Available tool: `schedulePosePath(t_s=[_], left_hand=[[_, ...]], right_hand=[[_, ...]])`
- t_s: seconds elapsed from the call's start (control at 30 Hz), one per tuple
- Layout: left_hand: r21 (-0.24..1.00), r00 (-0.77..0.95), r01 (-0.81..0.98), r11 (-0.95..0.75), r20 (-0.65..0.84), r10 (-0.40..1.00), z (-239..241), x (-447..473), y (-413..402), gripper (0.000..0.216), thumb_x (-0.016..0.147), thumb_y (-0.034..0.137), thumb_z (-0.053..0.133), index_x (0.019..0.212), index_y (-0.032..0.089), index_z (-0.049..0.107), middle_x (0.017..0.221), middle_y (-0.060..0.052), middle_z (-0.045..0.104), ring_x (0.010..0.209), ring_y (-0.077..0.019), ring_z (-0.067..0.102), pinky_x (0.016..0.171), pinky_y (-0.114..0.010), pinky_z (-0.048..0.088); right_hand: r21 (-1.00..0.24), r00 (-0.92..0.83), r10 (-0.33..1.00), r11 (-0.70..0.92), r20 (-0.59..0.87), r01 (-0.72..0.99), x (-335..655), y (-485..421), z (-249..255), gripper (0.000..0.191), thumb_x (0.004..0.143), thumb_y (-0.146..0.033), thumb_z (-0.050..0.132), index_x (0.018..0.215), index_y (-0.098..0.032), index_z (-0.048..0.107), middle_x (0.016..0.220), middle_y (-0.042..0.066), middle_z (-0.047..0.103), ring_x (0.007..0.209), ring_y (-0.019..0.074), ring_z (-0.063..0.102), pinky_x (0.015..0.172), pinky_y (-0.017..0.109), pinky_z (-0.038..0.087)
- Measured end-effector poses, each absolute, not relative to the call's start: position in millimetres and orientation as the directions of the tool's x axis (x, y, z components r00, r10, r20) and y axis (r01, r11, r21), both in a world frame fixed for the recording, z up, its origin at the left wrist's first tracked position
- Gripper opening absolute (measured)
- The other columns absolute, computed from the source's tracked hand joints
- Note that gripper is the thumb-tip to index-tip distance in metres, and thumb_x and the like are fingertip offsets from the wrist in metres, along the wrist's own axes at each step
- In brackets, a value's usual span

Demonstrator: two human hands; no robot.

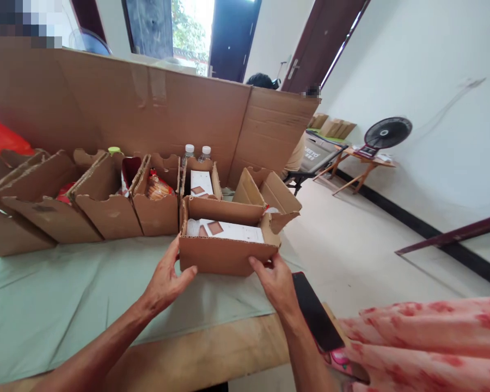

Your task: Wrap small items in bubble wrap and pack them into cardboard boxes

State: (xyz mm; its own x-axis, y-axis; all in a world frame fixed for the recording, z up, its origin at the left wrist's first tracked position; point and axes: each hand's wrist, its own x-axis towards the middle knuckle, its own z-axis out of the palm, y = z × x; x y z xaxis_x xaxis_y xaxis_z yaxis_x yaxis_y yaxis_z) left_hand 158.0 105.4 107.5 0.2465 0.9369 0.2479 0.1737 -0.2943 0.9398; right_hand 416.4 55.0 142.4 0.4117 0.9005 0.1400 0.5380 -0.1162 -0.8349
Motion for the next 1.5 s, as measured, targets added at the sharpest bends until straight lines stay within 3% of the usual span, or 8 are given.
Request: schedulePosePath(t_s=[0.17,0.37,0.57,0.67,0.9,1.1,1.3,1.5], left_hand=[[0.907,0.227,0.268,-0.325,0.268,0.936,101.6,102.5,45.4,0.074,0.086,0.027,0.063,0.156,0.025,0.039,0.161,-0.012,0.045,0.149,-0.0354,0.040,0.121,-0.059,0.036],[0.890,-0.055,0.432,-0.145,0.186,0.981,124.7,21.1,23.1,0.063,0.090,0.042,0.064,0.148,0.025,0.048,0.138,-0.012,0.065,0.130,-0.0366,0.061,0.107,-0.057,0.052],[0.885,0.115,0.241,-0.398,0.381,0.917,150.4,70.3,46.9,0.085,0.080,0.022,0.064,0.158,0.021,0.032,0.161,-0.015,0.042,0.149,-0.0336,0.040,0.123,-0.057,0.033],[0.916,0.131,0.239,-0.323,0.299,0.945,129.4,69.0,19.8,0.079,0.081,0.020,0.062,0.155,0.021,0.036,0.160,-0.014,0.044,0.149,-0.0331,0.041,0.121,-0.055,0.037],[0.933,-0.050,0.347,-0.098,0.123,0.991,98.3,16.8,0.9,0.059,0.087,0.040,0.063,0.142,0.021,0.052,0.140,-0.015,0.063,0.131,-0.0374,0.059,0.111,-0.059,0.047],[0.943,0.165,0.191,-0.273,0.243,0.956,109.4,104.5,36.3,0.070,0.085,0.025,0.060,0.152,0.018,0.041,0.147,-0.016,0.057,0.137,-0.0323,0.055,0.113,-0.053,0.045],[0.953,0.345,0.103,-0.284,0.234,0.909,112.7,172.8,70.8,0.071,0.079,0.019,0.059,0.148,0.020,0.046,0.142,-0.013,0.062,0.126,-0.0300,0.062,0.094,-0.042,0.058],[0.947,0.441,0.114,-0.299,0.222,0.870,127.8,201.4,137.2,0.059,0.077,0.015,0.056,0.136,0.017,0.058,0.124,-0.006,0.073,0.112,-0.0253,0.067,0.097,-0.038,0.055]], right_hand=[[-0.775,0.438,0.871,-0.114,0.223,0.622,368.6,0.2,140.9,0.038,0.081,-0.058,0.065,0.088,-0.021,0.069,0.088,0.011,0.078,0.085,0.0315,0.074,0.075,0.041,0.059],[-0.802,0.189,0.944,0.112,0.270,0.587,287.9,27.6,170.4,0.030,0.086,-0.044,0.062,0.103,-0.020,0.069,0.096,0.009,0.078,0.088,0.0273,0.073,0.080,0.038,0.058],[-0.729,0.412,0.852,-0.053,0.324,0.682,325.8,20.5,177.4,0.045,0.078,-0.063,0.064,0.091,-0.019,0.070,0.091,0.014,0.079,0.089,0.0352,0.073,0.082,0.048,0.056],[-0.687,0.438,0.836,-0.107,0.329,0.719,327.5,-11.0,166.1,0.050,0.078,-0.066,0.064,0.096,-0.020,0.072,0.098,0.014,0.079,0.097,0.0378,0.073,0.082,0.048,0.057],[-0.796,0.280,0.931,0.020,0.236,0.605,270.2,-12.7,145.7,0.029,0.089,-0.049,0.061,0.097,-0.022,0.068,0.097,0.010,0.078,0.093,0.0289,0.074,0.083,0.039,0.059],[-0.804,0.517,0.815,-0.111,0.263,0.584,344.2,-16.7,144.7,0.041,0.079,-0.056,0.066,0.097,-0.019,0.069,0.095,0.012,0.078,0.090,0.0317,0.073,0.077,0.041,0.058],[-0.837,0.666,0.674,-0.131,0.318,0.532,375.5,-37.8,137.5,0.037,0.079,-0.056,0.067,0.095,-0.022,0.065,0.091,0.008,0.073,0.094,0.0294,0.070,0.083,0.040,0.058],[-0.893,0.705,0.675,-0.152,0.220,0.424,383.3,-61.8,104.4,0.057,0.079,-0.057,0.071,0.122,-0.021,0.060,0.112,0.012,0.072,0.092,0.0286,0.071,0.085,0.042,0.058]])
